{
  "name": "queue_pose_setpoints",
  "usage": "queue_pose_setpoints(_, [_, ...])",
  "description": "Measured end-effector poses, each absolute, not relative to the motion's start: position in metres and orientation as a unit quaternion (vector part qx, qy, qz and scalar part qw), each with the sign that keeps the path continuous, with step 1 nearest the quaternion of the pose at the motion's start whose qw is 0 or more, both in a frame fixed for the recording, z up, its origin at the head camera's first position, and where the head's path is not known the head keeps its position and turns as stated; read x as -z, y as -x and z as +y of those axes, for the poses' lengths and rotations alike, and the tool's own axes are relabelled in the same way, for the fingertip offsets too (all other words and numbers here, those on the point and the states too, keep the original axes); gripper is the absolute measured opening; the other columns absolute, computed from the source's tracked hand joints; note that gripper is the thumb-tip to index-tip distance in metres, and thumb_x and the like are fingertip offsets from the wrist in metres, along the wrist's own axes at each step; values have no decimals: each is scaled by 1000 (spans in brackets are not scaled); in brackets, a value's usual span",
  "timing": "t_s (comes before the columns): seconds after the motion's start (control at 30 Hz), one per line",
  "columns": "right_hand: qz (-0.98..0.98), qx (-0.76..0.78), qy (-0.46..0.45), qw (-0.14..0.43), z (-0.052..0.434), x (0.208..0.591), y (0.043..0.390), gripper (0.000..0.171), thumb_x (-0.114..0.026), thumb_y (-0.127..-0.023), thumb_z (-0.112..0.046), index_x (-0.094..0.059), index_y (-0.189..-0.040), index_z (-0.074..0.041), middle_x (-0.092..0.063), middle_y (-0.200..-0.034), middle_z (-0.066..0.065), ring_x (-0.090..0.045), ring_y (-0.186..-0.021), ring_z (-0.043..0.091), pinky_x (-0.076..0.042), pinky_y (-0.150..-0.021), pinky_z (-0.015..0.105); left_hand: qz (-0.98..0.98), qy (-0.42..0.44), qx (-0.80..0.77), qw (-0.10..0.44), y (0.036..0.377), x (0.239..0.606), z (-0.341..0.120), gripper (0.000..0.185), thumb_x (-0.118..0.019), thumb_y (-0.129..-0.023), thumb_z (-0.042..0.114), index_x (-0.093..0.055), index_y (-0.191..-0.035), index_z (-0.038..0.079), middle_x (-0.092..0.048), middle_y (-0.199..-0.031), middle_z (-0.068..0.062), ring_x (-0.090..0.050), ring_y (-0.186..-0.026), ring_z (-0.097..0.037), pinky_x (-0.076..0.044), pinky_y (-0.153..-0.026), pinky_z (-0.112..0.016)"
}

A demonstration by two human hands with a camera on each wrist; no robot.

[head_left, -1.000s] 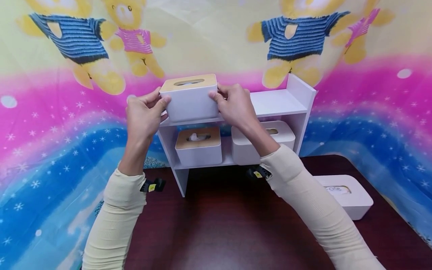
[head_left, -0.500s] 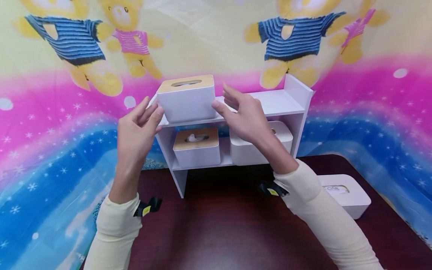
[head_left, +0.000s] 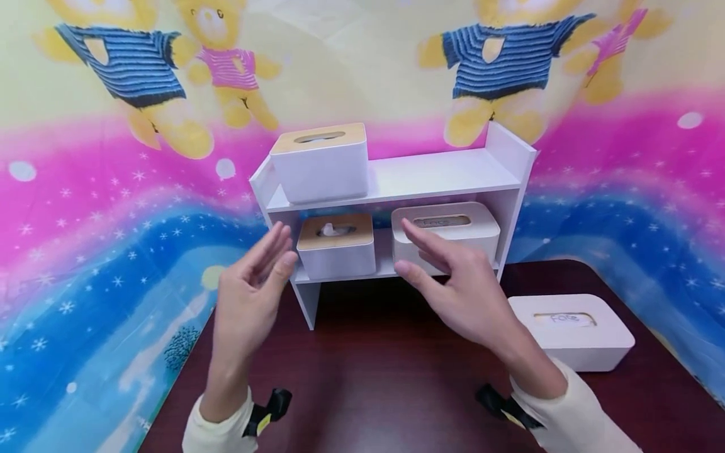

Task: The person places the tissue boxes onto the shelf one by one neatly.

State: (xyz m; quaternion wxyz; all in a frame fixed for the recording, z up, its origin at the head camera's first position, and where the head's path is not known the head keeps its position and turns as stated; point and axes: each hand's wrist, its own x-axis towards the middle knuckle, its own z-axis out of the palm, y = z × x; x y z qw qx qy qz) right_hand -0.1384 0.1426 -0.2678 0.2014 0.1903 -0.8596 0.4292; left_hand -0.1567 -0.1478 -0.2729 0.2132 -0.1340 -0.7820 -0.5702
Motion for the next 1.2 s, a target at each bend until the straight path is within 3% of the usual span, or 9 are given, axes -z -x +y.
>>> queue_pose_setpoints(0.13, [-865, -424, -171, 206, 155, 293, 126, 61, -77, -102, -33, -55, -158, -28, -60, -158, 5, -67, -136, 28, -55, -109, 44, -781, 145, 578, 187, 152, 293, -143, 55, -72, -105, 25, -55, -158, 22, -62, -156, 2, -60, -144, -13, -52, -105, -16])
queue_pose_setpoints(0.23, [-869, -427, -145, 201, 166, 310, 119, 60, -77, -102, -33, -56, -158, -30, -61, -157, 7, -69, -133, 30, -56, -106, 25, -783, 150, 582, 163, 152, 307, -138, 58, -72, -105, 25, -54, -159, 17, -60, -158, -3, -59, -145, -16, -52, -105, -17])
queue_pose_setpoints(0.37, [-872, -432, -122, 194, 181, 332, 114, 58, -75, -103, -31, -55, -158, -30, -61, -156, 9, -70, -130, 34, -46, -98, 0, -780, 151, 594, 128, 156, 326, -130, 59, -74, -104, 25, -55, -158, 13, -60, -158, -9, -61, -143, -21, -53, -108, -23])
queue_pose_setpoints(0.53, [-877, -426, -104, 197, 197, 356, 114, 58, -76, -102, -27, -58, -157, -26, -62, -154, 16, -71, -126, 39, -44, -93, -4, -773, 147, 611, 90, 162, 349, -116, 59, -76, -102, 25, -56, -156, 11, -61, -156, -14, -63, -140, -25, -55, -109, -34])
queue_pose_setpoints(0.73, [-901, -381, -63, 197, 217, 378, 116, 58, -77, -102, -34, -59, -156, -25, -67, -146, 21, -72, -124, 38, -37, -90, -8, -787, 151, 595, 64, 167, 372, -101, 62, -76, -102, 29, -56, -157, 12, -60, -158, -8, -58, -146, -25, -53, -112, -41])
queue_pose_setpoints(0.8, [-909, -364, -49, 194, 224, 383, 117, 58, -77, -102, -36, -59, -156, -24, -68, -144, 22, -71, -124, 39, -44, -91, -2, -792, 155, 588, 56, 169, 378, -97, 62, -76, -102, 31, -56, -157, 13, -59, -159, -8, -58, -147, -26, -53, -113, -43])
queue_pose_setpoints(0.9, [-921, -342, -30, 184, 236, 391, 118, 60, -75, -102, -39, -58, -157, -22, -65, -147, 24, -71, -125, 42, -58, -99, 28, -794, 166, 582, 46, 174, 385, -89, 62, -76, -102, 33, -56, -157, 14, -58, -159, -9, -58, -146, -27, -53, -113, -47])
queue_pose_setpoints(1.0, [-928, -328, -17, 175, 249, 399, 119, 63, -74, -103, -41, -56, -159, -20, -62, -150, 25, -70, -125, 46, -53, -98, 58, -800, 178, 572, 37, 179, 393, -80, 63, -75, -103, 35, -55, -158, 13, -57, -160, -11, -58, -146, -29, -52, -114, -49])
queue_pose_setpoints(1.2, [-941, -301, 13, 156, 278, 414, 118, 66, -72, -104, -43, -54, -159, -12, -66, -139, 35, -65, -123, 56, -54, -79, 47, -822, 194, 535, 20, 190, 410, -59, 65, -73, -104, 39, -54, -159, 10, -56, -160, -12, -59, -145, -28, -55, -112, -49])
